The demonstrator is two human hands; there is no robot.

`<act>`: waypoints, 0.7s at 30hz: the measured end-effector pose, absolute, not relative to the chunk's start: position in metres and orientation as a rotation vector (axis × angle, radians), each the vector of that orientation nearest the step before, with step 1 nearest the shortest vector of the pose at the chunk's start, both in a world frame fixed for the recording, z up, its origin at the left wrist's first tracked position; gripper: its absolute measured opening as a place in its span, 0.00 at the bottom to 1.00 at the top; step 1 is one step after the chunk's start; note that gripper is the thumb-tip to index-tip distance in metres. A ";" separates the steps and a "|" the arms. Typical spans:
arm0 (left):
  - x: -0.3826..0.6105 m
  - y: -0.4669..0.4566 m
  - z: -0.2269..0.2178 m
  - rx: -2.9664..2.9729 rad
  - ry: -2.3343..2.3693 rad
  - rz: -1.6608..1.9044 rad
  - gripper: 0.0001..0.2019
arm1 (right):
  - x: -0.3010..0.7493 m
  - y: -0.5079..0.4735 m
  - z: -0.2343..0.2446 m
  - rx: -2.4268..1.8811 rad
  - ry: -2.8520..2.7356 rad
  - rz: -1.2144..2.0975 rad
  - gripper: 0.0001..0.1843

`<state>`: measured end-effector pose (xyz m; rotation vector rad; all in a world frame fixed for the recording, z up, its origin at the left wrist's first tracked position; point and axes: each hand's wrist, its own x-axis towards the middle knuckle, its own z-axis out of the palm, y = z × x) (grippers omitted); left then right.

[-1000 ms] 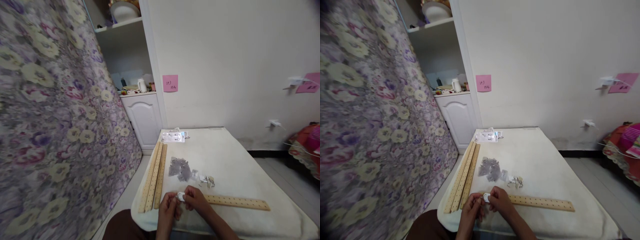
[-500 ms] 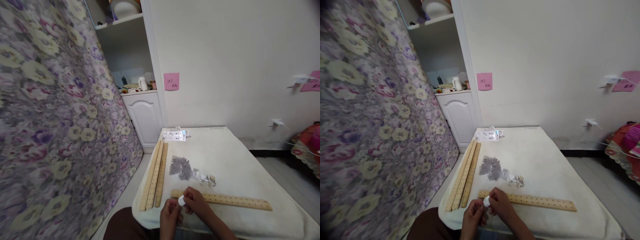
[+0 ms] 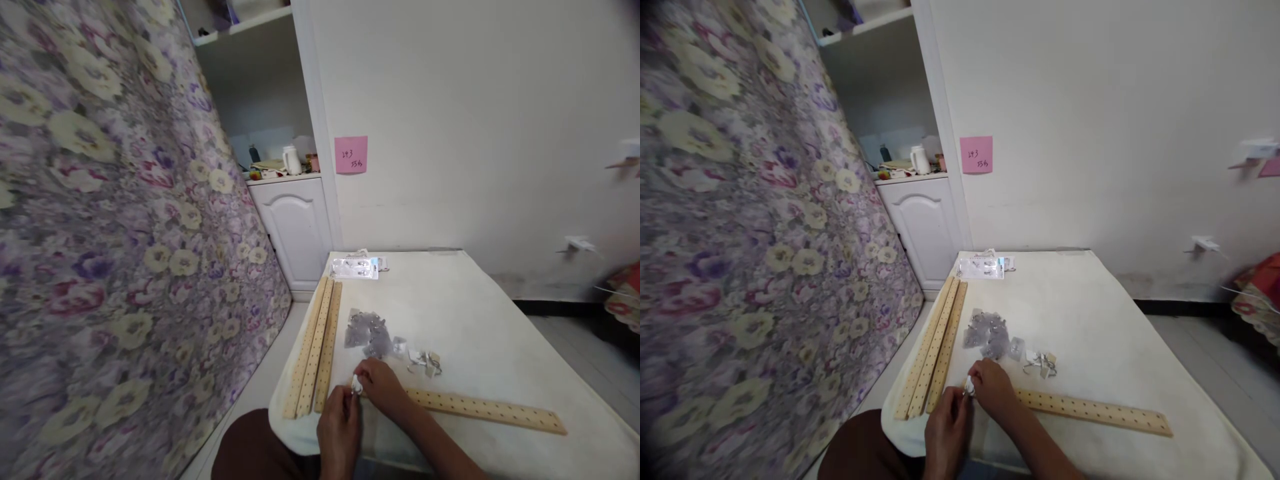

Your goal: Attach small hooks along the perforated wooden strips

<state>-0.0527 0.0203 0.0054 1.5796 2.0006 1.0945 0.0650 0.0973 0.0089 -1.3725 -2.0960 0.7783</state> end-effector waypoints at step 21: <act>-0.066 0.022 -0.007 1.600 1.864 1.179 0.11 | 0.060 0.096 0.001 -1.363 -2.108 0.729 0.12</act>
